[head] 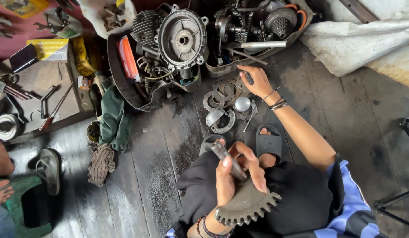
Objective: Cleaning the teeth of a motorcycle gear using a screwdriver to scrape off debris
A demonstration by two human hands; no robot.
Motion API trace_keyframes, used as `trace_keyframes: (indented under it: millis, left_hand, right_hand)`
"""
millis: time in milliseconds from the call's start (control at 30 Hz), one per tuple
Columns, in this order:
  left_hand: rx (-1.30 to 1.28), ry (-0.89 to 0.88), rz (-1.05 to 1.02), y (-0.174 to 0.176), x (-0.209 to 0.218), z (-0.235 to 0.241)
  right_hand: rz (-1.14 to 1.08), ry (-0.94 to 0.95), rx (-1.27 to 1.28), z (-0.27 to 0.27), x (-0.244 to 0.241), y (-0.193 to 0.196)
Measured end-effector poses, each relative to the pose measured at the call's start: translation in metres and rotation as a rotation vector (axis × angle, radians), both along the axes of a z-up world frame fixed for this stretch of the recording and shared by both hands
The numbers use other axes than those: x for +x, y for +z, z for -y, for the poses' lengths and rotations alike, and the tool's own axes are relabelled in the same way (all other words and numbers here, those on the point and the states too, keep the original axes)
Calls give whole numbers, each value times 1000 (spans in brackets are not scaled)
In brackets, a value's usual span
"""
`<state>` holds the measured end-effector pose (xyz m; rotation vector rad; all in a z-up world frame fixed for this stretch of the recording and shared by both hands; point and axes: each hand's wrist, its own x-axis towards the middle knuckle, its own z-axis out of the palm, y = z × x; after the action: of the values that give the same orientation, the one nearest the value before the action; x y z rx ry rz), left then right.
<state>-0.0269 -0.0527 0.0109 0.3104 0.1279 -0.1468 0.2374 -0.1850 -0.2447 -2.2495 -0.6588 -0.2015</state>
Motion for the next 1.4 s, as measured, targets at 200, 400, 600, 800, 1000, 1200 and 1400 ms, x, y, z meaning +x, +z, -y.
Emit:
trace_keyframes:
  millis: [200, 400, 600, 800, 1000, 1200, 1400]
  left_hand:
    - [4, -15, 12, 8, -5, -9]
    - [30, -58, 10, 0, -3, -14]
    - [13, -108, -2, 6, -7, -20]
    - [-70, -92, -23, 0, -11, -22]
    - [-68, -97, -1, 0, -10, -19]
    - [37, -107, 47, 5, -8, -21]
    - [261, 91, 255, 16, -4, -14]
  right_hand:
    - [61, 50, -294, 1, 1, 3]
    - [-23, 170, -500, -2, 11, 22]
    - [-573, -71, 616, -19, 23, 12]
    - [-1034, -431, 1226, -5, 36, -41]
    - [-1059, -487, 1281, -5, 33, -49]
    - [-1125, -635, 1178, 5, 6, -29]
    - [-1142, -488, 1042, 29, -22, 46]
